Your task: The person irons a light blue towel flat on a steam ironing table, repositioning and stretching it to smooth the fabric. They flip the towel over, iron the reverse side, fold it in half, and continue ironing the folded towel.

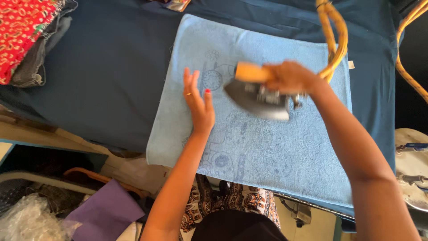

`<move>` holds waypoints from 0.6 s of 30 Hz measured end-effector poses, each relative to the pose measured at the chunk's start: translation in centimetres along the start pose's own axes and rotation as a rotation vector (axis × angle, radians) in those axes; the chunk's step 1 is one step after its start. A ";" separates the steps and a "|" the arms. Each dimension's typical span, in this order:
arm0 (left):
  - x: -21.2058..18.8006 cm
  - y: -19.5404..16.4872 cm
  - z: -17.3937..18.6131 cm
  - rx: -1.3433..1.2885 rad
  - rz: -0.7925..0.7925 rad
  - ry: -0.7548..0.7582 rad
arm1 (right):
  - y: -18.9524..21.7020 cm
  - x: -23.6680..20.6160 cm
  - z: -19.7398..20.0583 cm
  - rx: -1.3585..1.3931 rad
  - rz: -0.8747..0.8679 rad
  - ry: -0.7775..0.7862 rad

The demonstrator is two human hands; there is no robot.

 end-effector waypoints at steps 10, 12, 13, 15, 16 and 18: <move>-0.6 3.0 6.4 -0.200 0.261 0.402 | 8.2 -5.7 -4.2 -0.070 -0.091 -0.382; -0.5 2.6 10.5 0.372 0.162 0.477 | 7.1 -3.0 -4.3 -0.086 -0.305 -0.353; -0.6 2.5 12.1 0.658 0.112 0.511 | 6.5 -1.7 -4.0 -0.076 -0.321 -0.396; -0.6 2.6 14.8 0.532 0.081 0.413 | 5.4 1.7 -2.9 -0.054 -0.354 -0.484; -0.5 2.7 15.4 0.466 0.060 0.361 | 4.6 3.6 -2.1 -0.034 -0.390 -0.485; -0.6 3.1 15.7 0.441 0.058 0.316 | 3.1 7.2 0.2 -0.019 -0.439 -0.534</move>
Point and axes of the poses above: each hand's wrist, its own x-axis towards the middle knuckle, its own z-axis out of the back of the hand, y = z × x, the point moved 3 cm from there along x, towards the middle knuckle, and after that the axes turned 12 degrees about y, right-handed, at the moved point
